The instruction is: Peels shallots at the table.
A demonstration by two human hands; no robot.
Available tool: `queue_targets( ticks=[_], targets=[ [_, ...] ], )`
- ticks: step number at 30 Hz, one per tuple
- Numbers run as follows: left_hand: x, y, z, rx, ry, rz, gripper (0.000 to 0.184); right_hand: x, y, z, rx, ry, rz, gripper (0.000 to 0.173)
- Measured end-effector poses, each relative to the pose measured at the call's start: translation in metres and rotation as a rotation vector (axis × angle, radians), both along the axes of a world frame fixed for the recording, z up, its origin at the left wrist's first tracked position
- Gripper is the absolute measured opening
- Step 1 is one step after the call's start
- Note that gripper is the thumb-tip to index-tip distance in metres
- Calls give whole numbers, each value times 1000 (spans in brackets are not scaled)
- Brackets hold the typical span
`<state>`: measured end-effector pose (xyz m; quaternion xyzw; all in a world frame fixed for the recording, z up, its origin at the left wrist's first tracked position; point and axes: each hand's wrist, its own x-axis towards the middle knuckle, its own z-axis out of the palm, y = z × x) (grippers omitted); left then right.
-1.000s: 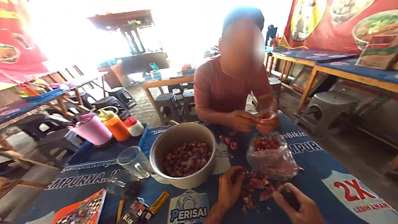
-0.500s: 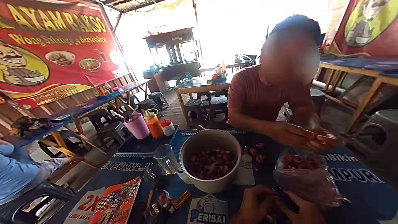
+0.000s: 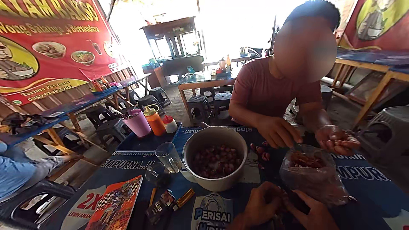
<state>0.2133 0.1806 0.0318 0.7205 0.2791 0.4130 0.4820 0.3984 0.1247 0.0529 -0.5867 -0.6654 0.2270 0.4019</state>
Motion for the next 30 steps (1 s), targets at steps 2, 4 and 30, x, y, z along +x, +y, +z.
queue_targets(
  ticks=[2,4,30],
  targets=[
    [0,2,-1,-48,-40,-31,24,2,-1,0,-22,29,-7,31],
    [0,4,-2,-100,-86,-86,24,3,-2,0,-18,41,-20,28],
    [-5,10,13,-369,-281,94,10,11,4,-4,162,-26,188,46]
  ],
)
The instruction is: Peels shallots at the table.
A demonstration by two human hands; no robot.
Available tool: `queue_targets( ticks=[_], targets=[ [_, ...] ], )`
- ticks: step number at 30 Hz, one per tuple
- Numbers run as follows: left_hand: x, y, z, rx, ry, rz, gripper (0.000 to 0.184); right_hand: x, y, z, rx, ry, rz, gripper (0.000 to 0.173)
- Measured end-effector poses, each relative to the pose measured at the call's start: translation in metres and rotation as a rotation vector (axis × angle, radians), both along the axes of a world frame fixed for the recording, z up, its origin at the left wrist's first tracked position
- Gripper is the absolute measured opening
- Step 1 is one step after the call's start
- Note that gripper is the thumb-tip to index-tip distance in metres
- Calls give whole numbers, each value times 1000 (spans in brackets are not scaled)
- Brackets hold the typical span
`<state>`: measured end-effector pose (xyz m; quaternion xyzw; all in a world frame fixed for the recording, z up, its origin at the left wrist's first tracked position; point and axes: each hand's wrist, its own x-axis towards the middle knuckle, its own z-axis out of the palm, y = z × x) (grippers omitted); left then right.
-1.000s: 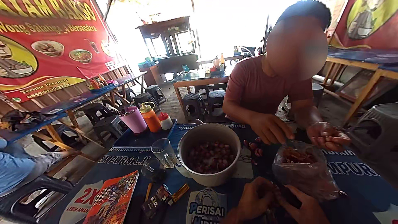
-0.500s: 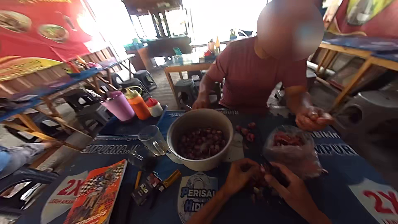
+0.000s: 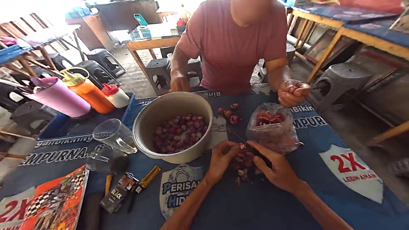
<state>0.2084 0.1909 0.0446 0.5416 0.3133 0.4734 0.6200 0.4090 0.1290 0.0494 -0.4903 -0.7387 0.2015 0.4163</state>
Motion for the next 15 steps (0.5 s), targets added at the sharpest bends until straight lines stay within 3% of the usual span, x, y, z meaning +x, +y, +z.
queue_targets(
  ticks=[6,15],
  targets=[
    [2,-2,0,-26,-21,-32,5,1,1,4,-207,149,164,49],
    [4,-5,-4,48,24,-39,7,3,0,14,-411,302,187,46]
  ],
)
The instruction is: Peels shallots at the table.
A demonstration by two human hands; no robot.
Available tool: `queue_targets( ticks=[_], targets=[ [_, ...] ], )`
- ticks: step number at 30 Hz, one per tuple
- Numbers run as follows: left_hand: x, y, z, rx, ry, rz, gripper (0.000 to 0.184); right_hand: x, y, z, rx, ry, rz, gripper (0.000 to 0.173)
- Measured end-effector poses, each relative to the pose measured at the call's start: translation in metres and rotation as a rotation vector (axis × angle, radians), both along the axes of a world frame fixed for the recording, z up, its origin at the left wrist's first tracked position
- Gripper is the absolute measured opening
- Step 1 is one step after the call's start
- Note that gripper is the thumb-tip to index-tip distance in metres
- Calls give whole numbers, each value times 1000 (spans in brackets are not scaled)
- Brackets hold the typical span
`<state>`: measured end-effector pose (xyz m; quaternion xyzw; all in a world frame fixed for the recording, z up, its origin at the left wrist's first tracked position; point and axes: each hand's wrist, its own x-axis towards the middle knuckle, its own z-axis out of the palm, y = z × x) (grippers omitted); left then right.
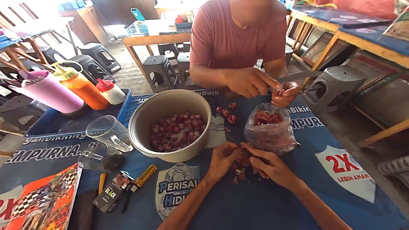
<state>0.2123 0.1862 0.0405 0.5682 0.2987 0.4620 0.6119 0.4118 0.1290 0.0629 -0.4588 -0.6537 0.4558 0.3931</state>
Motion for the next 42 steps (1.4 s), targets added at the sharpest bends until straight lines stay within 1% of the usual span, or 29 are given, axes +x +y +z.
queue_targets(
  ticks=[7,14,19,22,24,26,28,30,33,35,38,42],
  targets=[
    [2,-3,-4,78,21,33,6,1,-1,6,-170,148,-8,45],
    [3,-7,-5,148,99,69,9,3,0,7,-291,250,-37,42],
    [3,-4,-6,171,58,37,10,4,0,14,-466,350,-57,46],
    [2,-2,-7,178,10,27,11,6,1,13,-542,438,-16,48],
    [2,-2,-6,148,13,39,14,8,2,13,-550,478,13,48],
    [1,-2,-4,95,71,76,18,8,3,11,-540,499,27,50],
    [2,-2,-2,59,106,99,14,7,2,11,-517,502,20,50],
    [1,-3,0,62,116,72,14,4,1,11,-491,471,-3,50],
    [1,-2,0,42,65,41,17,-1,0,12,-488,435,-58,48],
    [0,-1,1,12,11,22,18,-1,0,10,-501,436,-54,48],
    [-1,1,2,-42,-29,22,13,-1,1,8,-512,460,-33,49],
    [-1,2,1,-45,-32,59,10,0,2,7,-497,440,0,50]
  ],
)
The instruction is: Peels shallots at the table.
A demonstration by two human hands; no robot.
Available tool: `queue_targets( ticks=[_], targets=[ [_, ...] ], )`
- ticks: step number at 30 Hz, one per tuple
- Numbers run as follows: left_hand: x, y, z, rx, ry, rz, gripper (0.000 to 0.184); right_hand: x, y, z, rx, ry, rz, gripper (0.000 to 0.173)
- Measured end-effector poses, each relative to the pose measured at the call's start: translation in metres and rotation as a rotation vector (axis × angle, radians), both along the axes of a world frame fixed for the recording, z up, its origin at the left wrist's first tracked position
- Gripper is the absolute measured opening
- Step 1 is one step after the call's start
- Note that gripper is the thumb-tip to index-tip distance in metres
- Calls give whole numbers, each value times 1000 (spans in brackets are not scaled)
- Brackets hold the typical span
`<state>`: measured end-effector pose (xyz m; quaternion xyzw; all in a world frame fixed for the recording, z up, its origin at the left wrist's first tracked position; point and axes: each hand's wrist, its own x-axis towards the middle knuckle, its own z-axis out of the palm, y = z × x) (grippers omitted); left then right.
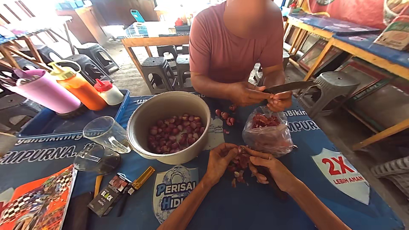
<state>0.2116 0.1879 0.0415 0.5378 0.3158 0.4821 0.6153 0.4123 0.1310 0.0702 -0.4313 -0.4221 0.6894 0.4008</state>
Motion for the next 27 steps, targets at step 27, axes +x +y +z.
queue_targets(
  ticks=[27],
  targets=[
    [0,0,-3,49,45,40,8,4,0,5,79,-107,54,51]
  ],
)
